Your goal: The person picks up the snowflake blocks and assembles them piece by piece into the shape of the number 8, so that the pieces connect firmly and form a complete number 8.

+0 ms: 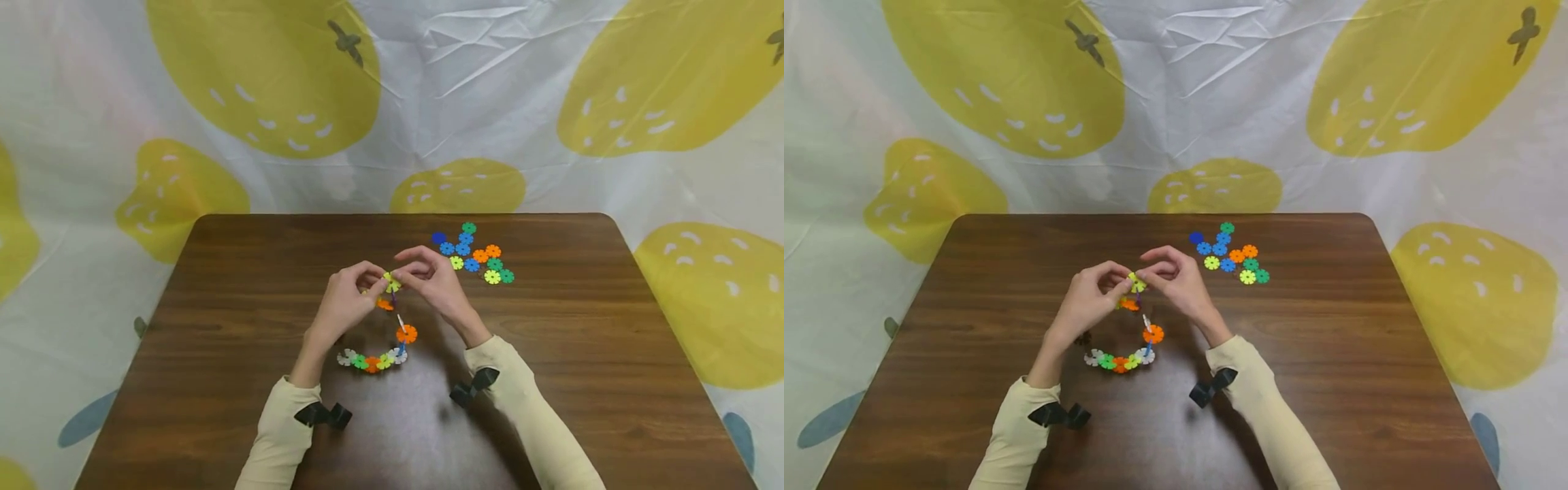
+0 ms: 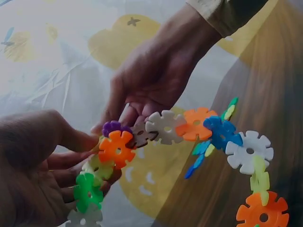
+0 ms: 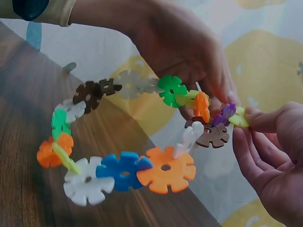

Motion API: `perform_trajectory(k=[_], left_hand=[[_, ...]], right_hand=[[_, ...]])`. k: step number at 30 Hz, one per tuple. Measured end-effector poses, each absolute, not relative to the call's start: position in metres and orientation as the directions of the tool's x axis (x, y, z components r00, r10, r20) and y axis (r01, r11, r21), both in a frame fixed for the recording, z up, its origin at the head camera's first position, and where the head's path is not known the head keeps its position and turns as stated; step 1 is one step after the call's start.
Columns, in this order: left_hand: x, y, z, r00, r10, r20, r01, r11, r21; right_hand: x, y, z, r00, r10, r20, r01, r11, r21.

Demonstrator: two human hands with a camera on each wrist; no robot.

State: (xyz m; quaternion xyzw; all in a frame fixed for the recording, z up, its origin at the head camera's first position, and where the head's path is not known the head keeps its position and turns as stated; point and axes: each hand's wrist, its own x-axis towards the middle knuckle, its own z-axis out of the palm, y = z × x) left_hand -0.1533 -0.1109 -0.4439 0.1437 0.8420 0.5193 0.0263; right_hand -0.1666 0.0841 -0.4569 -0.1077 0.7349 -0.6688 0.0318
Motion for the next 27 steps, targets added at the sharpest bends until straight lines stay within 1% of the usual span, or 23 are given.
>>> perform_trajectory(k=[4, 8, 11, 13, 15, 18, 20, 23, 27], left_hand=[[-0.151, -0.107, -0.447, -0.967, 0.221, 0.128, 0.21, 0.403, 0.891], [-0.148, -0.105, -0.448, -0.982, 0.137, 0.133, 0.176, 0.382, 0.907], [-0.146, -0.104, -0.449, -0.988, 0.068, 0.138, 0.153, 0.354, 0.923], [-0.145, -0.104, -0.449, -0.989, 0.035, 0.142, 0.146, 0.325, 0.934], [-0.144, -0.104, -0.449, -0.989, 0.008, 0.145, 0.141, 0.298, 0.944], [-0.144, -0.106, -0.449, -0.989, -0.013, 0.144, 0.136, 0.264, 0.955], [-0.144, -0.108, -0.449, -0.99, -0.016, 0.137, 0.129, 0.249, 0.96], [-0.144, -0.109, -0.45, -0.992, -0.01, 0.127, 0.121, 0.236, 0.964], [-0.143, -0.109, -0.452, -0.992, -0.009, 0.122, 0.117, 0.228, 0.967]], right_hand=[[-0.164, 0.083, -0.459, -0.978, -0.194, 0.076, -0.091, 0.069, -0.993], [-0.162, 0.083, -0.462, -0.978, -0.202, 0.059, -0.075, 0.071, -0.995], [-0.166, 0.089, -0.466, -0.982, -0.179, 0.062, -0.082, 0.107, -0.991], [-0.171, 0.1, -0.471, -0.99, -0.122, 0.074, -0.095, 0.182, -0.979], [-0.179, 0.115, -0.479, -0.996, -0.022, 0.091, -0.093, 0.323, -0.942], [-0.193, 0.14, -0.494, -0.985, 0.139, 0.102, -0.011, 0.54, -0.842], [-0.201, 0.155, -0.505, -0.974, 0.207, 0.093, 0.06, 0.631, -0.774], [-0.209, 0.169, -0.518, -0.975, 0.204, 0.091, 0.082, 0.707, -0.703], [-0.215, 0.174, -0.528, -0.982, 0.132, 0.133, 0.02, 0.779, -0.627]])
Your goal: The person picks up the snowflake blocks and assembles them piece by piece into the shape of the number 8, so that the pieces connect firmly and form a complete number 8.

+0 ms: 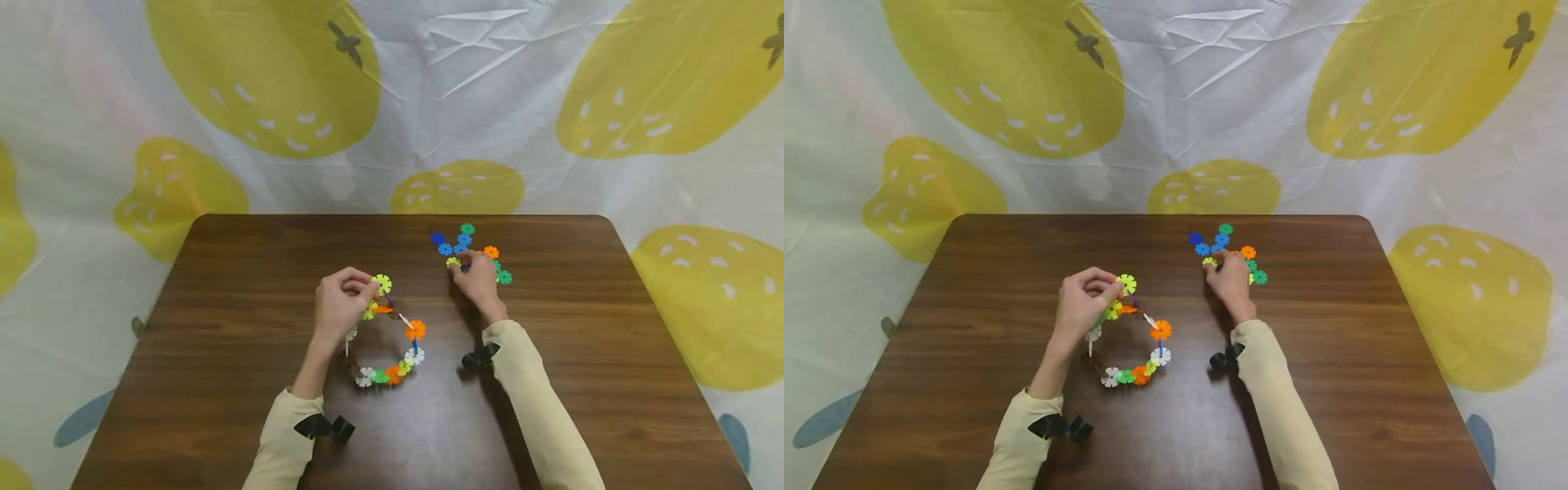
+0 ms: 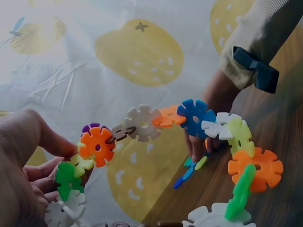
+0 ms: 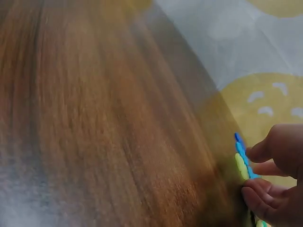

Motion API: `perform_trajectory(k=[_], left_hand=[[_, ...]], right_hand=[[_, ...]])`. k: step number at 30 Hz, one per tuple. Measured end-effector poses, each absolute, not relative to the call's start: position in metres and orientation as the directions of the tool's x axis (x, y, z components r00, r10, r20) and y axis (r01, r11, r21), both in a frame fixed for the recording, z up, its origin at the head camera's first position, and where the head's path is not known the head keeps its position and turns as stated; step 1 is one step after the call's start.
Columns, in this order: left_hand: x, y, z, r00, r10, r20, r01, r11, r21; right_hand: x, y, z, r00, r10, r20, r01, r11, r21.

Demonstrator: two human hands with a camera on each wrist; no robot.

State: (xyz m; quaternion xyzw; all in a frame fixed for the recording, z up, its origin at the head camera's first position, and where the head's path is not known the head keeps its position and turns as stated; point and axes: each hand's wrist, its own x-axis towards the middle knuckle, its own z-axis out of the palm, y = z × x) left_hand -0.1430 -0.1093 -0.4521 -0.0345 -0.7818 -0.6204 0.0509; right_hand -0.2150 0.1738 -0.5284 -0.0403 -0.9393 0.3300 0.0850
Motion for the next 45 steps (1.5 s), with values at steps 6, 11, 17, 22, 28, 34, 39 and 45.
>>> perform_trajectory(k=[6, 11, 17, 22, 28, 34, 39, 45], left_hand=[[-0.141, -0.109, -0.454, -0.994, -0.011, 0.113, 0.108, 0.204, 0.973], [-0.14, -0.111, -0.453, -0.994, -0.006, 0.11, 0.107, 0.194, 0.975], [-0.14, -0.11, -0.452, -0.993, -0.001, 0.119, 0.117, 0.184, 0.976], [-0.139, -0.107, -0.453, -0.993, 0.009, 0.121, 0.121, 0.18, 0.976], [-0.138, -0.105, -0.454, -0.992, 0.02, 0.124, 0.125, 0.16, 0.979], [-0.138, -0.105, -0.454, -0.993, 0.021, 0.113, 0.115, 0.174, 0.978], [-0.138, -0.104, -0.453, -0.994, 0.029, 0.108, 0.112, 0.162, 0.98], [-0.137, -0.102, -0.455, -0.992, 0.055, 0.117, 0.124, 0.141, 0.982]], right_hand=[[-0.22, 0.171, -0.533, -0.984, 0.123, 0.133, 0.028, 0.829, -0.559], [-0.22, 0.173, -0.531, -0.989, 0.133, 0.061, 0.078, 0.83, -0.552], [-0.216, 0.17, -0.531, -0.983, 0.128, 0.129, 0.028, 0.807, -0.59], [-0.209, 0.165, -0.525, -0.971, 0.113, 0.213, -0.057, 0.749, -0.66], [-0.201, 0.151, -0.496, -0.972, 0.028, 0.232, -0.179, 0.551, -0.815], [-0.186, 0.127, -0.461, -0.963, -0.153, 0.22, -0.246, 0.175, -0.953], [-0.176, 0.109, -0.448, -0.935, -0.285, 0.213, -0.237, 0.053, -0.97], [-0.172, 0.1, -0.449, -0.926, -0.309, 0.215, -0.245, 0.063, -0.967]])
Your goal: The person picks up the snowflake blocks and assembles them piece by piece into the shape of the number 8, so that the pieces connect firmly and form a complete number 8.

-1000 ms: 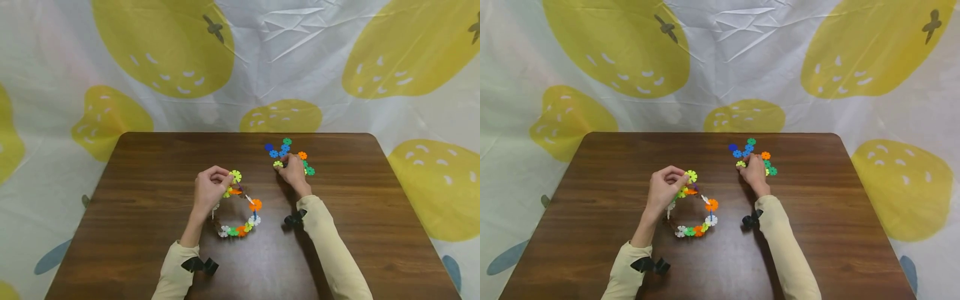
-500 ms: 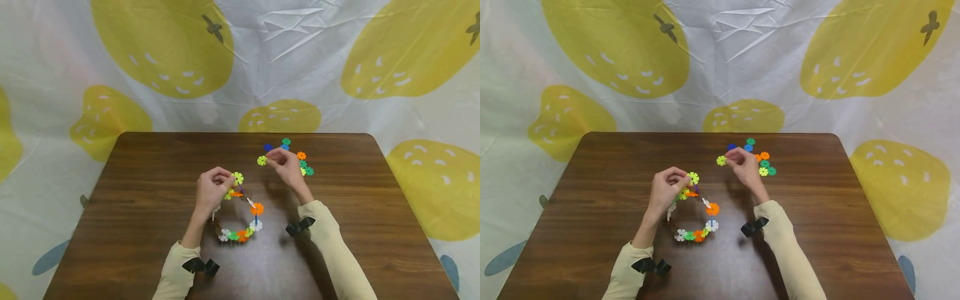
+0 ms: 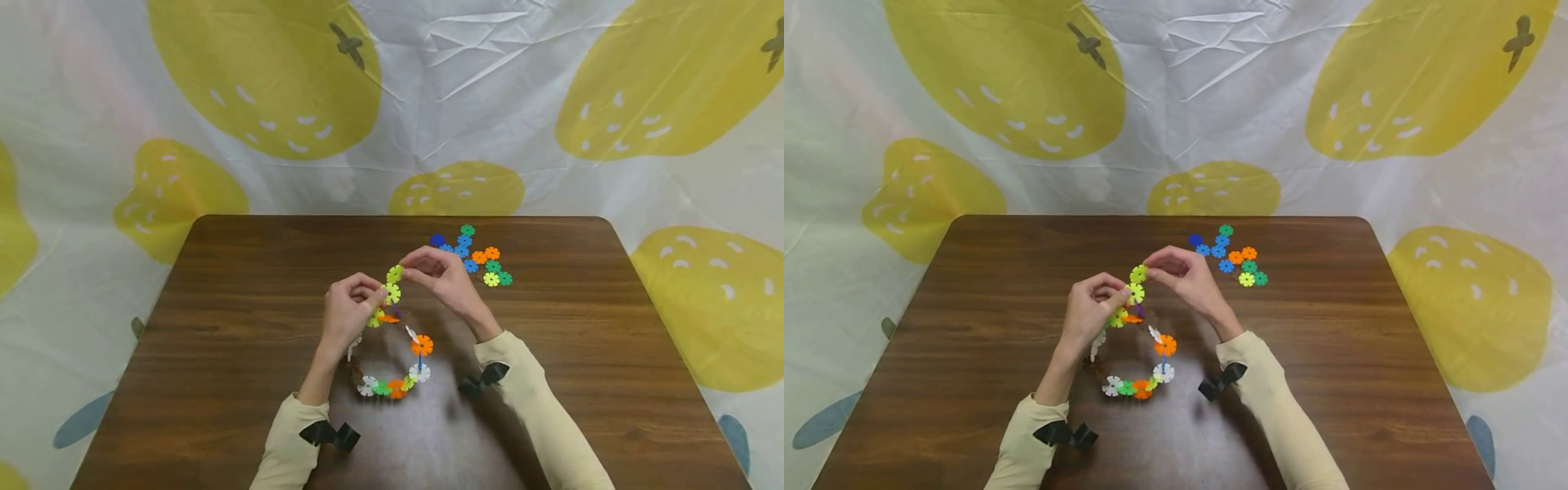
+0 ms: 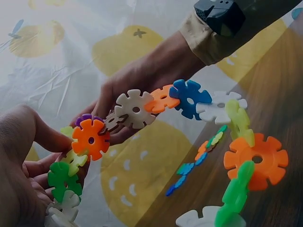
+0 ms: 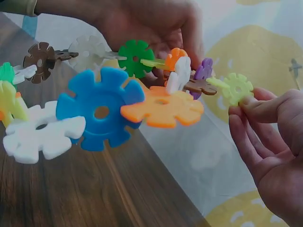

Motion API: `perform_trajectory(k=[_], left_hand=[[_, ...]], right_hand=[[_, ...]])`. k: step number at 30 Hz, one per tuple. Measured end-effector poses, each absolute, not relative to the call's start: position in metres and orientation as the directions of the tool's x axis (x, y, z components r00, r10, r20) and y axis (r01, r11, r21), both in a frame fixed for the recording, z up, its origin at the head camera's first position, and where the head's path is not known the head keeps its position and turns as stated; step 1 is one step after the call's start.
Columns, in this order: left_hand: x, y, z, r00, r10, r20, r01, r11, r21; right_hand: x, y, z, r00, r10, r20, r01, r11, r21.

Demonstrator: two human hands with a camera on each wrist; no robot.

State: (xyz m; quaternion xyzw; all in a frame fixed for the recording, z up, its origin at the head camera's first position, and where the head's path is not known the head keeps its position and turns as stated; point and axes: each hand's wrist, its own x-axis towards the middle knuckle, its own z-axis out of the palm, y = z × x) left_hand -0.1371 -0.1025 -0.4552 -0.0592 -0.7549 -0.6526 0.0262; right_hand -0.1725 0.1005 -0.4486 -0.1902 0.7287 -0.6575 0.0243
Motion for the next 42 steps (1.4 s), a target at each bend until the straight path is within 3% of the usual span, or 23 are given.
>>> perform_trajectory(k=[16, 24, 30, 42], left_hand=[[-0.137, -0.103, -0.457, -0.991, 0.067, 0.115, 0.121, 0.089, 0.989], [-0.135, -0.101, -0.451, -1.0, 0.008, 0.026, 0.027, 0.134, 0.991], [-0.136, -0.099, -0.452, -0.999, 0.013, -0.039, -0.038, 0.069, 0.997], [-0.139, -0.096, -0.451, -0.999, 0.041, 0.035, 0.04, 0.137, 0.99]], right_hand=[[-0.171, 0.099, -0.459, -0.929, -0.305, 0.21, -0.22, -0.002, -0.976], [-0.168, 0.092, -0.468, -0.926, -0.283, 0.249, -0.24, -0.066, -0.968], [-0.166, 0.089, -0.475, -0.931, -0.279, 0.233, -0.22, -0.08, -0.972], [-0.17, 0.099, -0.48, -0.937, -0.242, 0.253, -0.241, -0.076, -0.967]])
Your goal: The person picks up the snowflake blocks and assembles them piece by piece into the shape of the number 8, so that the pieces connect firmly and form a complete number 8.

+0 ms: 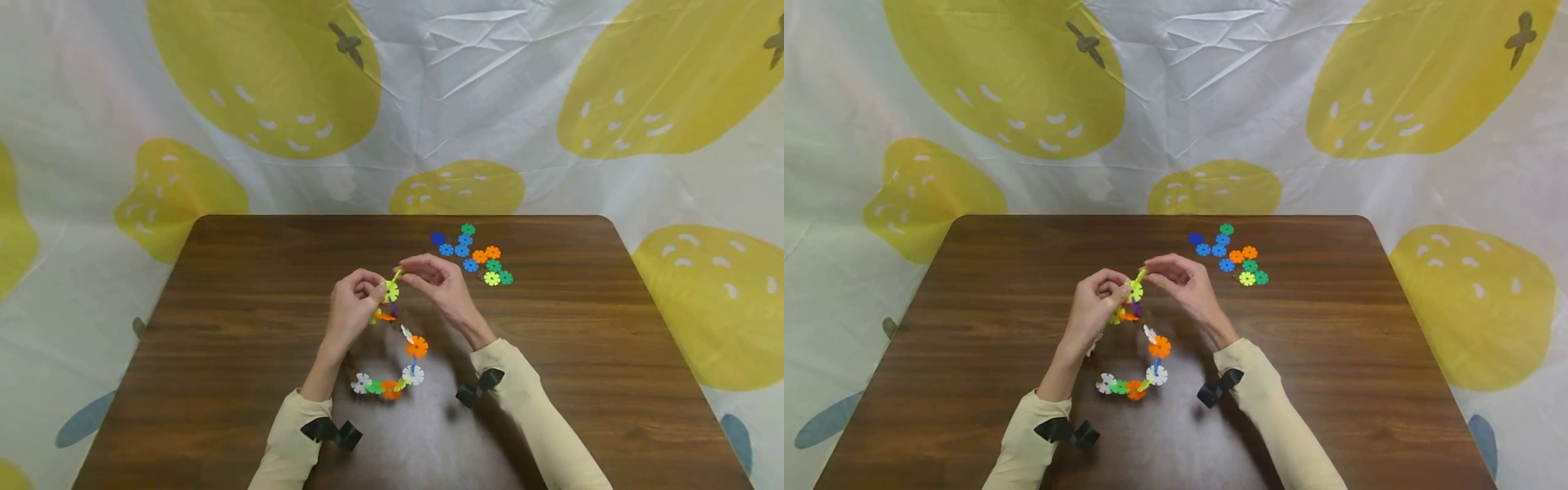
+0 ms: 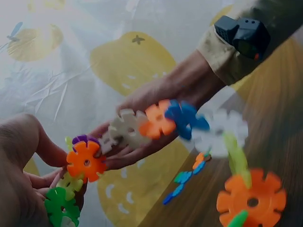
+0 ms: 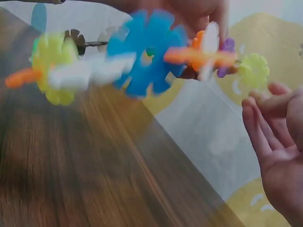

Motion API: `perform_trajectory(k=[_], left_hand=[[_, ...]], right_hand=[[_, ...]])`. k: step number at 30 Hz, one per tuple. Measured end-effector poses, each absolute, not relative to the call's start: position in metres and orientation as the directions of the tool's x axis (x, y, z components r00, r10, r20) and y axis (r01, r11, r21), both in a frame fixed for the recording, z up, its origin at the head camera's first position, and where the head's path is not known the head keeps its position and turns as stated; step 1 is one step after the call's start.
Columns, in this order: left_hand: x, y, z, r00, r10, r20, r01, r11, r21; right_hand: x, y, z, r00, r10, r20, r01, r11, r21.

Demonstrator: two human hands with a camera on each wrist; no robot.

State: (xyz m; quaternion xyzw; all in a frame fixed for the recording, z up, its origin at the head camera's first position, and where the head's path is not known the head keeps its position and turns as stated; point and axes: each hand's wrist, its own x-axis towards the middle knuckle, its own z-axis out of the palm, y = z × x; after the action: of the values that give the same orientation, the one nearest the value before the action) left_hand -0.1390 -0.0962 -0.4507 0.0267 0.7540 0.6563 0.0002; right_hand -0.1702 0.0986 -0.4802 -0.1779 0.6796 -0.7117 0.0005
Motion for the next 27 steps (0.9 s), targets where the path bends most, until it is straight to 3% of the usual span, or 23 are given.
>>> perform_trajectory(k=[3, 6, 11, 19, 27], left_hand=[[-0.138, -0.097, -0.451, -0.998, 0.022, 0.05, 0.054, 0.204, 0.978], [-0.136, -0.097, -0.452, -0.998, 0.02, 0.058, 0.061, 0.252, 0.966], [-0.133, -0.098, -0.453, -0.997, 0.038, 0.067, 0.075, 0.293, 0.953], [-0.134, -0.098, -0.453, -0.997, 0.047, 0.058, 0.07, 0.313, 0.947], [-0.134, -0.098, -0.453, -0.998, 0.059, 0.028, 0.046, 0.342, 0.938]], right_hand=[[-0.178, 0.105, -0.485, -0.952, -0.19, 0.239, -0.246, 0.014, -0.969], [-0.187, 0.118, -0.493, -0.97, -0.079, 0.228, -0.241, 0.281, -0.929], [-0.197, 0.148, -0.505, -0.978, 0.067, 0.197, -0.108, 0.642, -0.759], [-0.21, 0.183, -0.518, -0.987, 0.12, 0.112, 0.035, 0.822, -0.568], [-0.218, 0.193, -0.526, -0.991, 0.111, 0.077, 0.054, 0.848, -0.527]])
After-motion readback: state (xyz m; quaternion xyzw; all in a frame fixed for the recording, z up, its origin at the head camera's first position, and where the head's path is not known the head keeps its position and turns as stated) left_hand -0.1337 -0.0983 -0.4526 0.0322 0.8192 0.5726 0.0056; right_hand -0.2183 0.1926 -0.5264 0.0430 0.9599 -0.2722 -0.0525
